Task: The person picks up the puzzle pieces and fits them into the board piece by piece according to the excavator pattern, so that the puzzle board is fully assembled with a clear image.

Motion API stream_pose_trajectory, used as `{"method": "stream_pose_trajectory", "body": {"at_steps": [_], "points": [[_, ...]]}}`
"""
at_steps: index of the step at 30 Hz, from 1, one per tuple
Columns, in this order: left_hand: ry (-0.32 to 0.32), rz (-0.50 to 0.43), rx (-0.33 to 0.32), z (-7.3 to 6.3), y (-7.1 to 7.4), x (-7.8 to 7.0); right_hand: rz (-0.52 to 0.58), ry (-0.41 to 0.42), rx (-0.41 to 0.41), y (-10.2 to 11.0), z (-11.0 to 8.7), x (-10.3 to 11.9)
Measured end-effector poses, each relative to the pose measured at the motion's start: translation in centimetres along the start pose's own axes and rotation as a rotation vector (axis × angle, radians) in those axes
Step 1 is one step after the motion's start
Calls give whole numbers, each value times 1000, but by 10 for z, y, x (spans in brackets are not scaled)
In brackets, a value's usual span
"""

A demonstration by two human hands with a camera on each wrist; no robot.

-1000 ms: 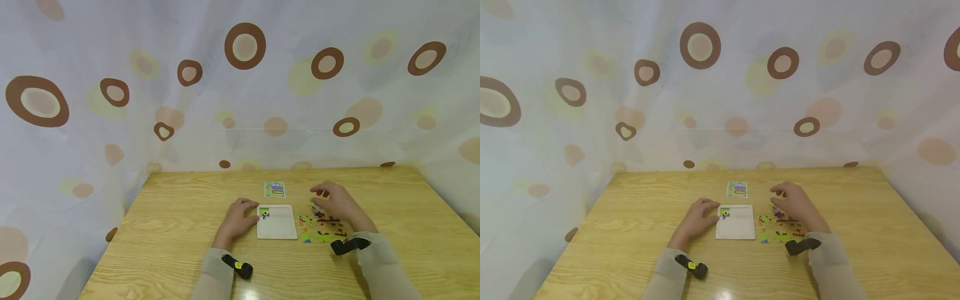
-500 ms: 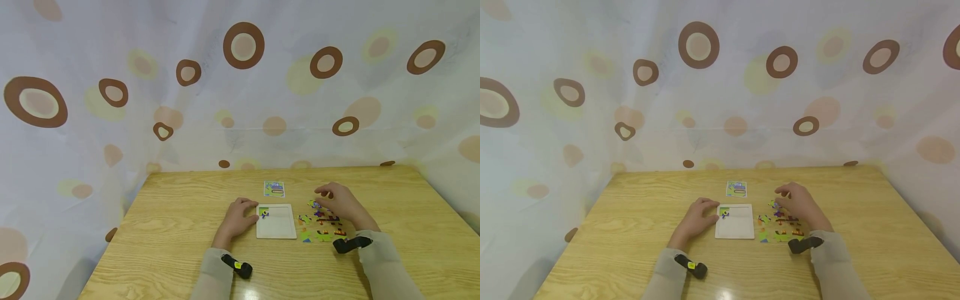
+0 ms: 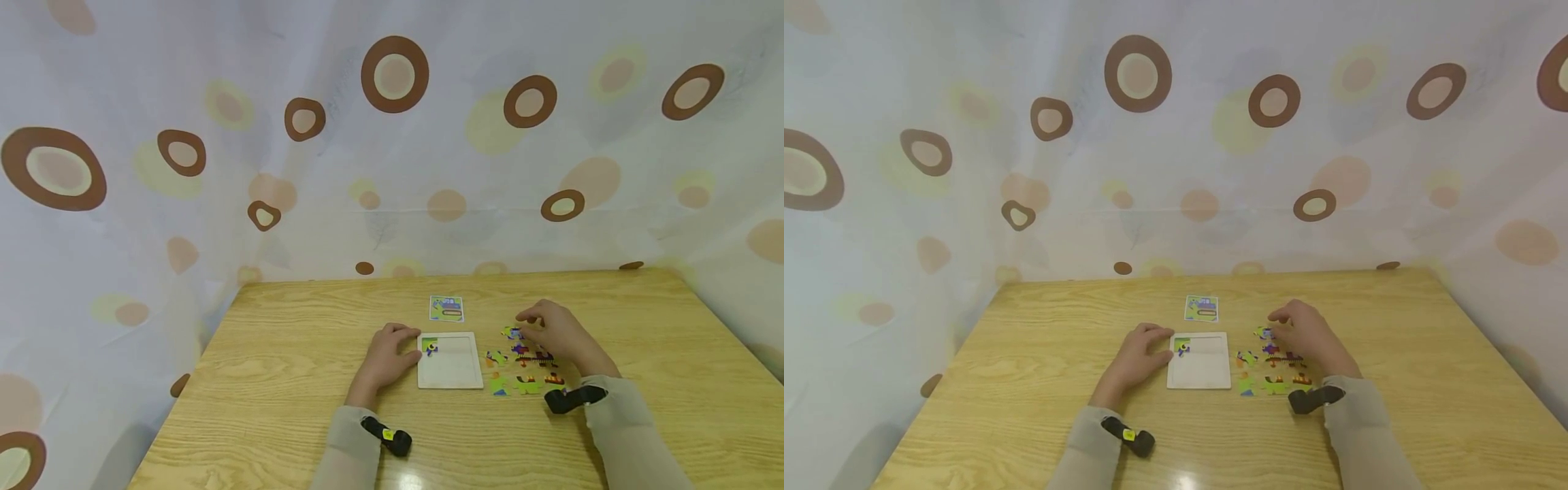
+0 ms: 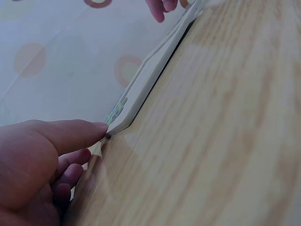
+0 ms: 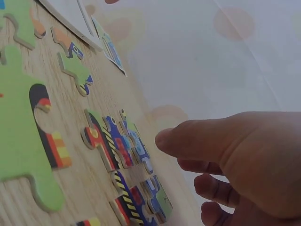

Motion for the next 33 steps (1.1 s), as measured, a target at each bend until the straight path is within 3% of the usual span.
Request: {"method": "stream_pose_trajectory", "body": {"at_steps": [14,33], "points": [[-2,3,-2,1,0,1,11,-20,77,-9,-4,-6],[6,-5,-2,-1,1,0,-25,7,65,-15,-2,-9]]}}
Point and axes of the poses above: each hand's wrist, its own z-axis towards the middle knuckle, its own y-axis out of the back of the hand, x = y × z, the point moved 9 cm from there along z, towards the middle knuckle, and after that the axes turned 7 degrees about y, right-handed, at the moved point
